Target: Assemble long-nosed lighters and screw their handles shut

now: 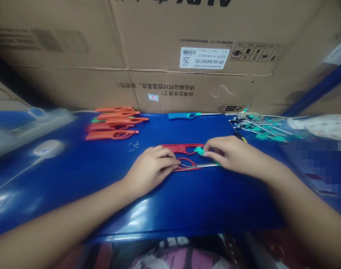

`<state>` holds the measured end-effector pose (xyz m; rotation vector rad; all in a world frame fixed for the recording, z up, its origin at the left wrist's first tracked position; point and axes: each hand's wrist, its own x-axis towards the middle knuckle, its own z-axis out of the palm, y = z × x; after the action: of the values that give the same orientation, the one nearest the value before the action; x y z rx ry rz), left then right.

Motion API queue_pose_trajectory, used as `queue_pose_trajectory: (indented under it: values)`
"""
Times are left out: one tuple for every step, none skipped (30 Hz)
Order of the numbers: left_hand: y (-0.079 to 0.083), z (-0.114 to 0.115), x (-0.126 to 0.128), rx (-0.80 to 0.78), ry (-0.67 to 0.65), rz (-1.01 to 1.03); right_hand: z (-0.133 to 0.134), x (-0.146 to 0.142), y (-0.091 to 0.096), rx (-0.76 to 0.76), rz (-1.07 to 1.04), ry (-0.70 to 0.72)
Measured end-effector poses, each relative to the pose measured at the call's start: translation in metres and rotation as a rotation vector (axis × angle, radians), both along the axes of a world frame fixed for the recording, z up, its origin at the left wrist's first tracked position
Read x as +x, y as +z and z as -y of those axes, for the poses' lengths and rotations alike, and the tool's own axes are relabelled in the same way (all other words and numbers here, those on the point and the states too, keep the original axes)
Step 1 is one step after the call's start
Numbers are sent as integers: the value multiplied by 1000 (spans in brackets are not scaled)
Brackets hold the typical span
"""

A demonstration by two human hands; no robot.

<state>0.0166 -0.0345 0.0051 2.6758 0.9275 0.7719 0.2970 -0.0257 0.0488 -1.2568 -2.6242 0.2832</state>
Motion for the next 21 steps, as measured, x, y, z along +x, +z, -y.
queue_pose_trajectory:
  values:
    - [0, 0, 0, 15, -5, -2, 3, -6, -1, -31, -36, 36]
    - [-1, 0, -1, 25, -10, -3, 6, -11, -3, -64, -52, 61]
    - [-1, 0, -1, 30, -12, 0, 8, -16, -5, -94, -50, 80]
    - [-2, 0, -1, 31, -16, 4, 10, -20, -7, -115, -46, 89]
    - [-3, 0, -1, 29, -22, 10, 11, -23, -8, -124, -40, 89]
    - [-3, 1, -1, 26, -26, 17, 12, -25, -10, -124, -35, 85]
    - [-4, 1, 0, 21, -31, 25, 12, -26, -11, -118, -35, 79]
    - [-4, 1, 0, 16, -37, 35, 12, -27, -12, -110, -38, 72]
    - [-4, 1, 0, 7, -41, 44, 12, -27, -13, -105, -44, 65]
    - [-4, 1, 0, -7, -42, 51, 12, -27, -14, -104, -57, 61]
    - [-4, 1, 1, -23, -38, 58, 12, -28, -14, -107, -74, 57]
    - [-4, 1, 1, -41, -30, 61, 12, -28, -15, -109, -97, 55]
    - [-4, 1, 1, -61, -22, 64, 13, -29, -15, -113, -121, 55]
    - [-4, 1, 1, -78, -9, 65, 13, -29, -16, -118, -143, 56]
    - [-3, 1, 1, -93, 2, 65, 13, -30, -17, -124, -158, 60]
    - [-3, 1, 1, -103, 11, 60, 13, -31, -17, -129, -168, 62]
    - [-2, 2, 0, -107, 17, 54, 13, -32, -18, -134, -172, 63]
    - [-1, 2, 0, -107, 20, 44, 13, -32, -19, -140, -176, 61]
    - [0, 3, 0, -104, 19, 32, 12, -33, -20, -146, -180, 56]
    - [1, 3, 0, -100, 18, 20, 11, -33, -21, -152, -186, 52]
    - [2, 4, 0, -96, 16, 9, 11, -33, -22, -160, -193, 47]
